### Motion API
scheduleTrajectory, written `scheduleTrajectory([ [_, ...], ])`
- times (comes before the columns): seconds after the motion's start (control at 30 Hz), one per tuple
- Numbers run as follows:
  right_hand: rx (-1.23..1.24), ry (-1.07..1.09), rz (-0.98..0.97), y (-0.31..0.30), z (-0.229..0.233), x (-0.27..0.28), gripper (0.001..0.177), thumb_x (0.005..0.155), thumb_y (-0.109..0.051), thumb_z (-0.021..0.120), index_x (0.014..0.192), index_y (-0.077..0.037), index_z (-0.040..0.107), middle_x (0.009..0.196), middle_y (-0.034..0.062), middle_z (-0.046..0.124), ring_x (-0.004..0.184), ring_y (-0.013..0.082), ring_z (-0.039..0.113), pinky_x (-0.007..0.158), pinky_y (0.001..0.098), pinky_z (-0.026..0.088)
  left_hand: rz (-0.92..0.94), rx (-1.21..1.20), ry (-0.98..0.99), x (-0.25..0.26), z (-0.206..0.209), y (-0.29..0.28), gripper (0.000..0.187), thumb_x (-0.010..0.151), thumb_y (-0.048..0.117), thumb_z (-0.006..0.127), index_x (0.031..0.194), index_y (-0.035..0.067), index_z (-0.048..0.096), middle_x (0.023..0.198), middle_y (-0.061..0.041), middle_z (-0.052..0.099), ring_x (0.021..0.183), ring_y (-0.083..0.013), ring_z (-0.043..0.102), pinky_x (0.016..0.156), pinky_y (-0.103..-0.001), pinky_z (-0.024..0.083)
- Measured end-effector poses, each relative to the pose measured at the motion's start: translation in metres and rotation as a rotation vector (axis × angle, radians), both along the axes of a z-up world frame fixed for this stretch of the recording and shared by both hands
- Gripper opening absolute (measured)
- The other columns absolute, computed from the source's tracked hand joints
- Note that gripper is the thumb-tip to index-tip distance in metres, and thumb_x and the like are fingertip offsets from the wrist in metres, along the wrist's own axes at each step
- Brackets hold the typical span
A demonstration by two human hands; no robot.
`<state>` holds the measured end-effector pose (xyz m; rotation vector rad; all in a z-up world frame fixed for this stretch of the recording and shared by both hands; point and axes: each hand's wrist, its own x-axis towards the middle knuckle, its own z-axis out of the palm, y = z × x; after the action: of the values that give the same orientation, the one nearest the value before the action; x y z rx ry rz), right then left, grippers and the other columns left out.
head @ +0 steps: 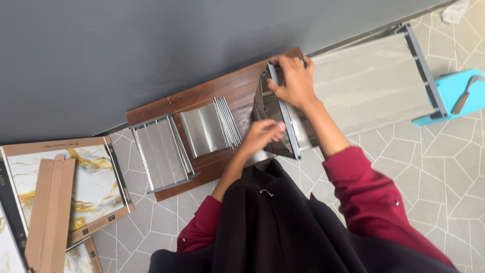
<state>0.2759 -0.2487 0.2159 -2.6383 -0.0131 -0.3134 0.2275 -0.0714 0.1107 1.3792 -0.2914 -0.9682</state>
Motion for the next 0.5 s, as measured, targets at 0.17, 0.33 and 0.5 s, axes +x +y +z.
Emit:
scheduleTrajectory([
  [0.17, 0.091, -0.069, -0.027, 0.004, 0.004, -0.007, 0.055, 0.079, -0.027, 0.082, 0.129, -0.010, 0.066, 0.110, 0.0055, 0.072, 0.114, 0.0237, 0.062, 0.114, 0.0513, 0.023, 0.633, 0.229, -0.702, 0.062, 0.012, -0.006, 0.030, 0.094, 0.030, 0.073, 0.116, 0.009, 0.068, 0.106, -0.004, 0.074, 0.098, -0.0193, 0.072, 0.086, -0.034, 0.055],
  [0.33, 0.103, -0.082, -0.049, 0.010, 0.013, -0.010, 0.048, 0.079, -0.026, 0.082, 0.123, -0.010, 0.072, 0.103, 0.0044, 0.073, 0.108, 0.0212, 0.063, 0.114, 0.0484, 0.023, 0.597, 0.314, -0.838, 0.095, 0.025, -0.030, 0.026, 0.086, 0.022, 0.076, 0.112, 0.017, 0.075, 0.106, -0.002, 0.073, 0.097, -0.0237, 0.070, 0.087, -0.037, 0.053],
  [0.5, 0.131, -0.055, -0.054, 0.012, 0.018, -0.009, 0.047, 0.076, -0.023, 0.080, 0.122, -0.010, 0.074, 0.099, 0.0030, 0.072, 0.104, 0.0198, 0.063, 0.114, 0.0466, 0.024, 0.581, 0.372, -0.869, 0.105, 0.015, -0.039, 0.018, 0.087, 0.017, 0.077, 0.105, 0.017, 0.078, 0.102, 0.001, 0.074, 0.096, -0.0225, 0.070, 0.093, -0.038, 0.043],
])
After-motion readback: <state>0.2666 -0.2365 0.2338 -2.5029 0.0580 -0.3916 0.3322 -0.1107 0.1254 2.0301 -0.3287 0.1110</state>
